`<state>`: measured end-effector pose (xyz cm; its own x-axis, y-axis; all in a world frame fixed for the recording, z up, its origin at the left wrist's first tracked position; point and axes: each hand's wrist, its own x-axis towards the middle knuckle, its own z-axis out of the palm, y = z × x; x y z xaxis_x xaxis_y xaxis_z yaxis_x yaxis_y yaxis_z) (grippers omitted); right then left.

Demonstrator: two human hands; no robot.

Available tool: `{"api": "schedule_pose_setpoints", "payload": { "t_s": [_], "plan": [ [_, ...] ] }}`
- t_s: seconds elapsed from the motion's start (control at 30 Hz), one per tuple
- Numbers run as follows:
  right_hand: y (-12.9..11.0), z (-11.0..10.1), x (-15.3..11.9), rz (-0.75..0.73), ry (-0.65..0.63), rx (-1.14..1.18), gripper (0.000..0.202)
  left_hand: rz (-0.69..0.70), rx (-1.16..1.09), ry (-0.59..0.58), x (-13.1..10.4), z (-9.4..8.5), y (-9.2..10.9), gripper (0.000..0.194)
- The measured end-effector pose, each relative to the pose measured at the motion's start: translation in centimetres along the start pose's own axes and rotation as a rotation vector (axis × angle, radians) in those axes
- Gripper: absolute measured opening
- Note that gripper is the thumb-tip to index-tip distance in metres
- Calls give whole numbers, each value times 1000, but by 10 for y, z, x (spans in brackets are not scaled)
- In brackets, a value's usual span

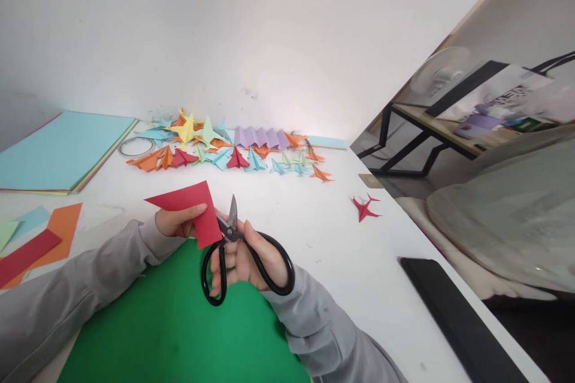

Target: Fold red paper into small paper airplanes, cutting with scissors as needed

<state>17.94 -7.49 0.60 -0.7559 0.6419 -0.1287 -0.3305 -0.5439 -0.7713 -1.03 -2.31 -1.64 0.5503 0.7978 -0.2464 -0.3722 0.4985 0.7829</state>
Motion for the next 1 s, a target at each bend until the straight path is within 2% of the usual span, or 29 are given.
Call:
{"api": "schedule_pose_setpoints", "payload": {
  "t_s": [0.3, 0.43, 0.6, 0.73, 0.87, 1.0],
  "plan": [
    [2, 4, 2, -7, -1, 89, 69, 5, 29, -29, -3, 5, -1, 34],
    [3, 5, 5, -34, 5, 130, 78, 56, 47, -29, -2, 5, -1, 29],
    [3, 7, 5, -37, 64, 122, 87, 99, 9, 33, -1, 5, -1, 24],
    [3, 9, 5, -52, 85, 104, 87, 138, -17, 14, -3, 9, 2, 19],
    [2, 9, 4, -31, 118, 81, 87, 99, -12, -32, -4, 9, 4, 19],
    [0, 8, 3, 31, 92, 99, 85, 1, 15, -113, -2, 5, 1, 27]
  ]
}}
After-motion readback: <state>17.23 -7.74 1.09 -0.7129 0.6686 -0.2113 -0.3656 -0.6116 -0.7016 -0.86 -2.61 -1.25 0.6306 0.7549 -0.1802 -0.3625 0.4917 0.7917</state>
